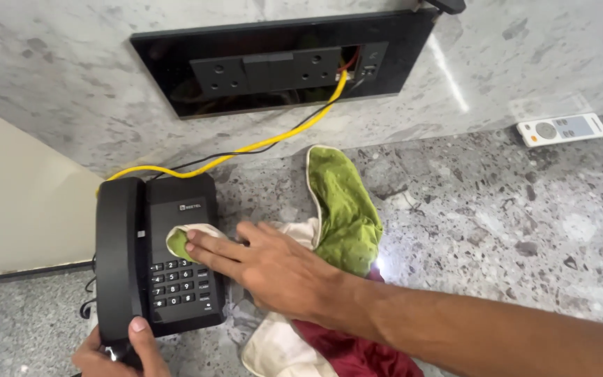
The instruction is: The person cleans a landline desk phone with a cloth.
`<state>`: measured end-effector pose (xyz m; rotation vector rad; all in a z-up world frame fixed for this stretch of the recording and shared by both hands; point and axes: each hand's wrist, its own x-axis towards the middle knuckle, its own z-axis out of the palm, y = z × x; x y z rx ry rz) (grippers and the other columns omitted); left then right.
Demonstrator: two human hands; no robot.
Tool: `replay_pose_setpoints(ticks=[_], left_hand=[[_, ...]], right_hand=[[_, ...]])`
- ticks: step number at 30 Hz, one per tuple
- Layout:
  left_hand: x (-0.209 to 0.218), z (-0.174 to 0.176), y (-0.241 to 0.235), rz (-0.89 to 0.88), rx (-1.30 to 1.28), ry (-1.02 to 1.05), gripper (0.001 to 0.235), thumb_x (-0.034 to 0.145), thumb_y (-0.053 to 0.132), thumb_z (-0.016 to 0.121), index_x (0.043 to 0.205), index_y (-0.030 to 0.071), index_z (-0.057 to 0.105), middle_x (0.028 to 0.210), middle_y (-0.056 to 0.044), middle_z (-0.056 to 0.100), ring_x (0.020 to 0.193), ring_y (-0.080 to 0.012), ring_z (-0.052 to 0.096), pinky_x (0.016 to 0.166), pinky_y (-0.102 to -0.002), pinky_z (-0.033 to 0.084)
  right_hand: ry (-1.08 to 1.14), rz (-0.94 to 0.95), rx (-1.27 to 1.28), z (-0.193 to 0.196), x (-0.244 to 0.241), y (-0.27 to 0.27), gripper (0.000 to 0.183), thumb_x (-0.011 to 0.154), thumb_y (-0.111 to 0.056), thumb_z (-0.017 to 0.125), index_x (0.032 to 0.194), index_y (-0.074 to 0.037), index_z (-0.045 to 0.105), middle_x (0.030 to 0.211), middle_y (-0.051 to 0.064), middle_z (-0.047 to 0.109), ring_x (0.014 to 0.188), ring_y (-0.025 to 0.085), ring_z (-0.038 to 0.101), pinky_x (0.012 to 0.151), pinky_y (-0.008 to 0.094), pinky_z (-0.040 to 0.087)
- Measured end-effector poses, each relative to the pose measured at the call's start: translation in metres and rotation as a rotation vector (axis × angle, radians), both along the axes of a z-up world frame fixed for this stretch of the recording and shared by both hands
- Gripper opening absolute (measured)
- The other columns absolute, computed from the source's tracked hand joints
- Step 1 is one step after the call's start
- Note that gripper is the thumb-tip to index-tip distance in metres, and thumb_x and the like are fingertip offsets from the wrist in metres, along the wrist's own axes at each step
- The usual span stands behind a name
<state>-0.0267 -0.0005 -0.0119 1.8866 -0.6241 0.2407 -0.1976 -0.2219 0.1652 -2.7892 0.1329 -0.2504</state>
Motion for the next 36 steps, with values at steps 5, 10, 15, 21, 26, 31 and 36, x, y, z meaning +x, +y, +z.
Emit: replay_pose_setpoints(ticks=[5, 10, 15, 21, 26, 31, 36], left_hand=[[-0.005, 0.016, -0.005, 0.037, 0.056, 0.083, 0.052, 0.112, 0.021, 0.068, 0.127, -0.019, 0.039, 0.113, -0.030, 0.062, 0.098, -0.0288, 0.071, 0.091, -0.034, 0.059], [-0.003, 0.015, -0.002, -0.015, 0.018, 0.072, 0.054, 0.116, 0.021, 0.067, 0.126, -0.022, 0.036, 0.115, -0.032, 0.062, 0.106, -0.0300, 0.072, 0.099, -0.036, 0.060], [-0.005, 0.018, -0.003, 0.079, 0.108, 0.016, 0.057, 0.107, 0.025, 0.072, 0.125, -0.021, 0.044, 0.106, -0.032, 0.066, 0.097, -0.0325, 0.073, 0.089, -0.036, 0.059], [0.000, 0.014, -0.001, 0.072, 0.132, 0.036, 0.059, 0.108, 0.028, 0.072, 0.123, -0.021, 0.043, 0.105, -0.032, 0.067, 0.096, -0.0326, 0.074, 0.091, -0.038, 0.061], [-0.006, 0.026, -0.004, 0.116, 0.235, 0.021, 0.057, 0.108, 0.027, 0.071, 0.123, -0.021, 0.045, 0.103, -0.033, 0.067, 0.091, -0.0339, 0.074, 0.084, -0.037, 0.061], [0.001, 0.017, -0.001, 0.052, 0.167, 0.036, 0.058, 0.109, 0.025, 0.070, 0.122, -0.023, 0.040, 0.104, -0.034, 0.065, 0.095, -0.0331, 0.074, 0.089, -0.037, 0.061], [0.002, 0.006, -0.006, 0.087, 0.113, 0.012, 0.057, 0.109, 0.023, 0.070, 0.123, -0.023, 0.040, 0.108, -0.033, 0.063, 0.094, -0.0335, 0.073, 0.087, -0.037, 0.062]], right_hand=[[0.041, -0.046, -0.130, 0.004, 0.027, -0.023, 0.104, 0.065, 0.000, 0.070, 0.160, -0.015, 0.029, 0.170, 0.001, 0.025, 0.111, 0.035, 0.054, 0.101, 0.054, 0.049], [0.104, -0.213, 0.093, 0.022, 0.036, -0.025, 0.094, 0.078, 0.007, 0.061, 0.162, -0.019, 0.030, 0.170, -0.004, 0.027, 0.118, 0.035, 0.053, 0.108, 0.047, 0.046], [-0.070, -0.022, -0.135, -0.008, 0.034, -0.017, 0.098, 0.067, 0.009, 0.060, 0.159, -0.008, 0.030, 0.167, 0.005, 0.025, 0.155, 0.028, 0.026, 0.126, 0.052, 0.020], [-0.056, 0.078, -0.190, -0.014, 0.039, -0.032, 0.089, 0.080, 0.010, 0.056, 0.162, -0.012, 0.029, 0.170, 0.005, 0.023, 0.156, 0.023, 0.023, 0.128, 0.049, 0.016], [-0.076, -0.027, -0.045, -0.008, 0.051, -0.035, 0.086, 0.081, 0.006, 0.059, 0.160, -0.010, 0.030, 0.170, 0.006, 0.026, 0.158, 0.025, 0.024, 0.132, 0.045, 0.017], [0.096, 0.018, -0.276, 0.002, 0.044, -0.018, 0.095, 0.074, 0.004, 0.058, 0.162, -0.012, 0.026, 0.171, 0.008, 0.021, 0.153, 0.024, 0.019, 0.126, 0.044, 0.013], [0.028, 0.147, -0.070, -0.018, 0.039, -0.022, 0.070, 0.092, -0.003, 0.053, 0.158, -0.014, 0.031, 0.168, 0.005, 0.025, 0.156, 0.022, 0.023, 0.129, 0.043, 0.017]])
